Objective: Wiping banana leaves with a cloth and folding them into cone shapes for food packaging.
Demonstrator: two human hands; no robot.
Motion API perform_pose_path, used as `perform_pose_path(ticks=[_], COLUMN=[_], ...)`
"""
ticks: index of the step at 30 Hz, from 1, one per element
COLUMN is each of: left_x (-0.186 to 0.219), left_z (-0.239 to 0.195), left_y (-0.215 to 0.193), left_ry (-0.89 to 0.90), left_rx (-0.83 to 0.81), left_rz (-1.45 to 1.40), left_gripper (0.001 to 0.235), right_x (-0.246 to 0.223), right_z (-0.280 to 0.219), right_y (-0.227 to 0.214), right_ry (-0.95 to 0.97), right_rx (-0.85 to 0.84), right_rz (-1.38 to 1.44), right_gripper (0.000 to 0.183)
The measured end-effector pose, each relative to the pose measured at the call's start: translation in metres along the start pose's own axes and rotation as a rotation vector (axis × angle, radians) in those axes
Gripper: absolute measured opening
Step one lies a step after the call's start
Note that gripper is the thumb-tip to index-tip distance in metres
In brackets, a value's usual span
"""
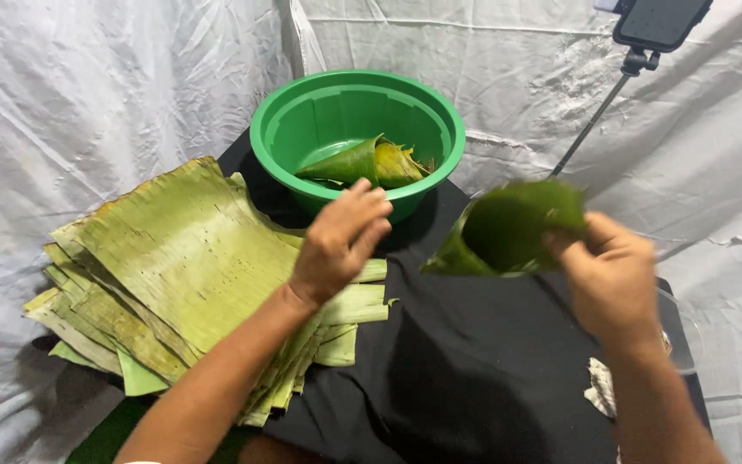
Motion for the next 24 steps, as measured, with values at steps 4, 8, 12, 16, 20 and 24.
perform_pose_path(ticks=[4, 8, 12, 16, 20, 24], left_x=[-0.082, -0.149, -0.194, -0.220, -0.223, -0.225], left_z=[0.018, 0.032, 0.041, 0.056, 0.062, 0.062], left_y=[0.010, 0.036, 0.079, 0.097, 0.115, 0.115], left_ry=[-0.187, -0.328, -0.361, -0.594, -0.732, -0.799], left_rx=[-0.090, -0.244, -0.416, -0.369, -0.254, -0.226], left_rz=[0.029, 0.095, 0.096, -0.322, -0.943, -1.095], left_gripper=[0.022, 0.026, 0.034, 0.039, 0.049, 0.044], right_x=[-0.027, -0.035, -0.029, -0.012, 0.011, 0.020], right_z=[0.040, 0.083, 0.124, 0.156, 0.184, 0.200], right_y=[0.000, 0.010, 0.028, 0.059, 0.101, 0.131], right_ry=[-0.126, -0.085, -0.065, -0.074, -0.012, -0.022], right_rx=[-0.069, -0.027, 0.001, -0.051, -0.045, -0.019], right_rz=[0.166, 0.209, 0.305, 0.345, 0.345, 0.311], right_gripper=[0.018, 0.017, 0.021, 0.016, 0.018, 0.014])
Point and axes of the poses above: each hand's wrist, its own z-axis towards the middle knuckle, its own y-axis out of the palm, x = y × z, the point moved 9 cm from there along z, towards the middle knuckle, and after that the axes turned 4 degrees about y, right-handed, at the moved point
